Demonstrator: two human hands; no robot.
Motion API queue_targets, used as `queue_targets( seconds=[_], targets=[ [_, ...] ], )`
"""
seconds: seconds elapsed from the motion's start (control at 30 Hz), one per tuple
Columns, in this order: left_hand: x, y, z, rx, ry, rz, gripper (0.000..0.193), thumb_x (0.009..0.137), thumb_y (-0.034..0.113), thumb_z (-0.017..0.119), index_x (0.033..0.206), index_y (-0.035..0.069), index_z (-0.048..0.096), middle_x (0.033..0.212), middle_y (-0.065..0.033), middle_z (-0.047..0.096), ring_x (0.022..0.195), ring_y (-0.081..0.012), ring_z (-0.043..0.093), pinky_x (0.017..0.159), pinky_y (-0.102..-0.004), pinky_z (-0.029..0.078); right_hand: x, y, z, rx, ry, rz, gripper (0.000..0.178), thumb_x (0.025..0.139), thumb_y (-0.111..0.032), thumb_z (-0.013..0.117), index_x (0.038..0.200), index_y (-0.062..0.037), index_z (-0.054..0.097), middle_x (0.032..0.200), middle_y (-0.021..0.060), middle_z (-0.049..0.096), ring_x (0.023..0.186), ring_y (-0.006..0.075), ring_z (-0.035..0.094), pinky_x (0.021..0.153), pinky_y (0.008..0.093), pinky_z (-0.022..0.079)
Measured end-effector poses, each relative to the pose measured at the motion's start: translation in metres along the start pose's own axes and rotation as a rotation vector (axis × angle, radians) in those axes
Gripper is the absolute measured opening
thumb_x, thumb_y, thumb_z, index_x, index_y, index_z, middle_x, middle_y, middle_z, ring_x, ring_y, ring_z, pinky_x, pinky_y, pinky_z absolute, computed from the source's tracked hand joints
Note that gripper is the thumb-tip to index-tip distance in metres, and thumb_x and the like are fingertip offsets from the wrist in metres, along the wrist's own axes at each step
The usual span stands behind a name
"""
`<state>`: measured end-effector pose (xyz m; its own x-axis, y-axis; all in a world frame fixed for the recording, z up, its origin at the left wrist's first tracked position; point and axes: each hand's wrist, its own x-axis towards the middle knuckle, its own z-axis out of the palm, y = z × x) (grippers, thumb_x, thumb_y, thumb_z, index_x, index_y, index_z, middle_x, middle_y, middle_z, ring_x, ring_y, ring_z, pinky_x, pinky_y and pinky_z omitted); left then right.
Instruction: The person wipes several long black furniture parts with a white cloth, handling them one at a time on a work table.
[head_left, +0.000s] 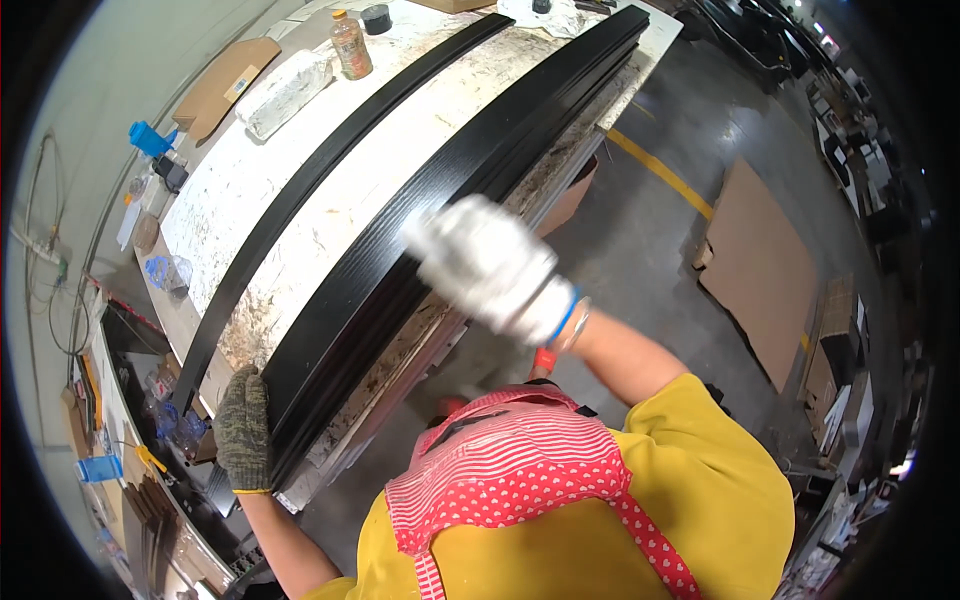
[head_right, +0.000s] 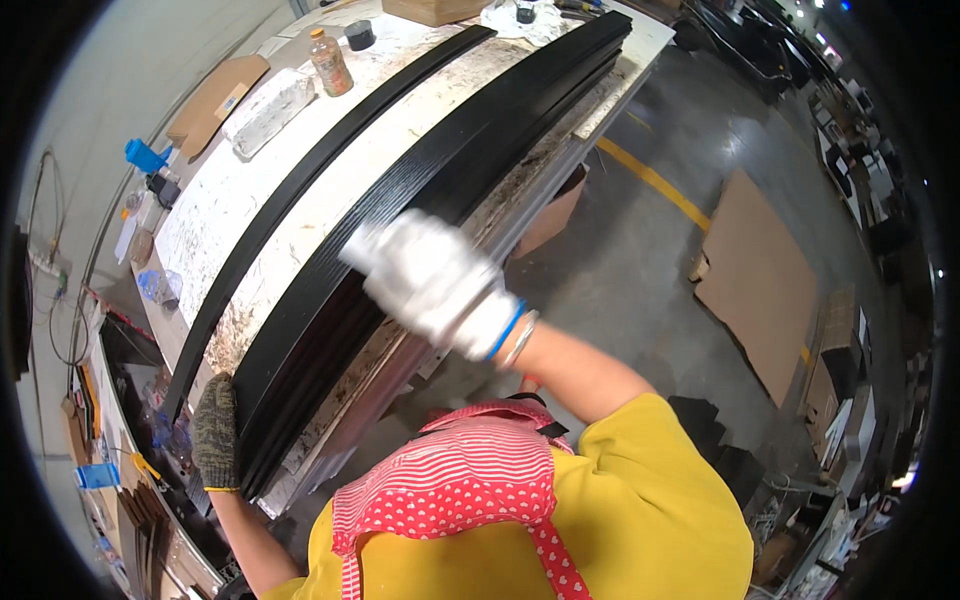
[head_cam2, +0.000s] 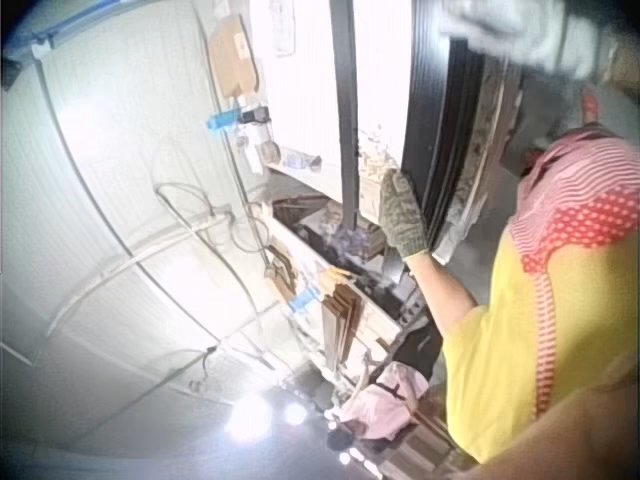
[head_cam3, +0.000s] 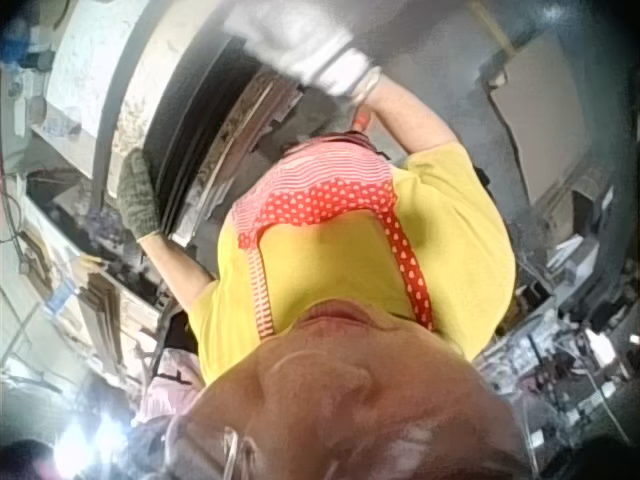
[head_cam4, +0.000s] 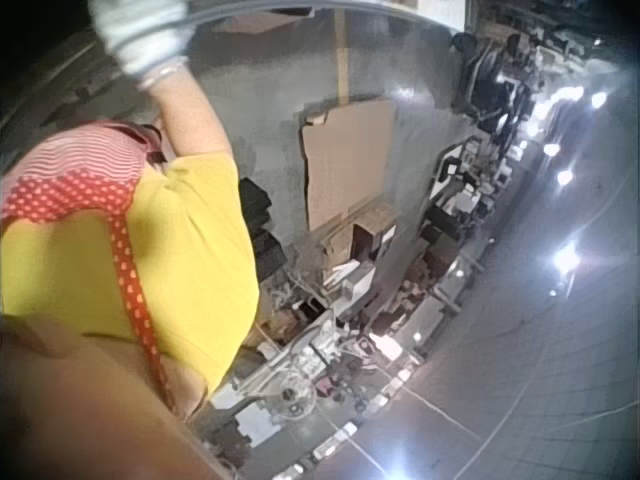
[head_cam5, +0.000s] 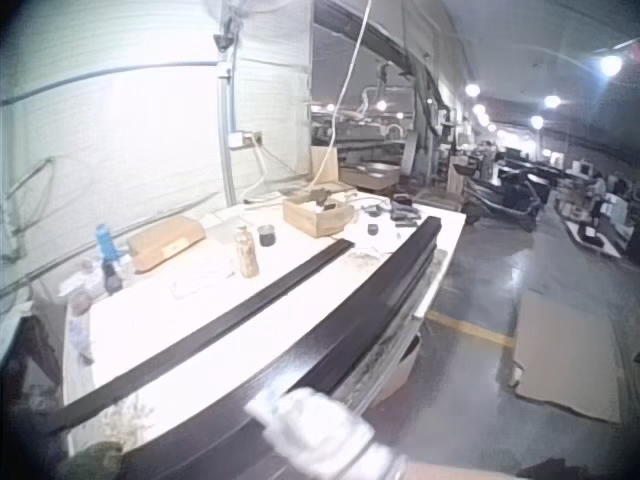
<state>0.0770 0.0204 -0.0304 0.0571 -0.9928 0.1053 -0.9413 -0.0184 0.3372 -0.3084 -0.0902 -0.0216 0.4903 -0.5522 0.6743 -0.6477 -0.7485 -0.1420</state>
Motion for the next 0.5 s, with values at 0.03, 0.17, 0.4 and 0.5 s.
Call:
queue_targets(
  seconds=[0.03,0.17,0.4,0.5],
  targets=[
    [0.0,-0.003,0.002,0.014,0.019,0.033,0.034,0.101,0.025,0.05,0.119,0.0,0.063,0.119,-0.0183,0.064,0.113,-0.0337,0.059,0.099,-0.0404,0.044,0.003,-0.03,0.004,0.258,-0.038,0.102,0.034,0.082,-0.013,0.068,0.113,-0.0041,0.058,0.099,0.0135,0.06,0.089,0.0294,0.061,0.078,0.0373,0.053],
    [-0.001,-0.009,0.004,0.06,0.041,0.035,0.036,0.101,0.029,0.049,0.12,0.002,0.063,0.12,-0.0178,0.064,0.112,-0.0342,0.058,0.098,-0.0413,0.044,0.006,-0.028,0.007,0.244,0.086,-0.073,0.026,0.085,-0.014,0.06,0.11,-0.0074,0.058,0.098,0.0112,0.06,0.089,0.0286,0.058,0.076,0.0404,0.052],
    [-0.005,-0.005,0.0,0.141,0.017,-0.027,0.033,0.101,0.026,0.047,0.121,0.006,0.064,0.121,-0.0149,0.065,0.113,-0.03,0.059,0.097,-0.0383,0.046,0.004,0.024,0.0,-0.089,-0.02,0.039,0.029,0.083,-0.017,0.064,0.109,-0.0068,0.059,0.101,0.0156,0.058,0.091,0.0329,0.056,0.075,0.0422,0.052],
    [-0.01,-0.025,0.003,0.411,0.079,0.323,0.036,0.097,0.011,0.045,0.131,0.009,0.057,0.128,-0.0132,0.061,0.116,-0.0283,0.059,0.101,-0.0374,0.045,0.01,-0.054,0.017,0.242,0.011,0.012,0.022,0.084,-0.018,0.059,0.104,-0.0073,0.059,0.089,0.0147,0.06,0.078,0.0296,0.06,0.068,0.0403,0.053]
  ],
)
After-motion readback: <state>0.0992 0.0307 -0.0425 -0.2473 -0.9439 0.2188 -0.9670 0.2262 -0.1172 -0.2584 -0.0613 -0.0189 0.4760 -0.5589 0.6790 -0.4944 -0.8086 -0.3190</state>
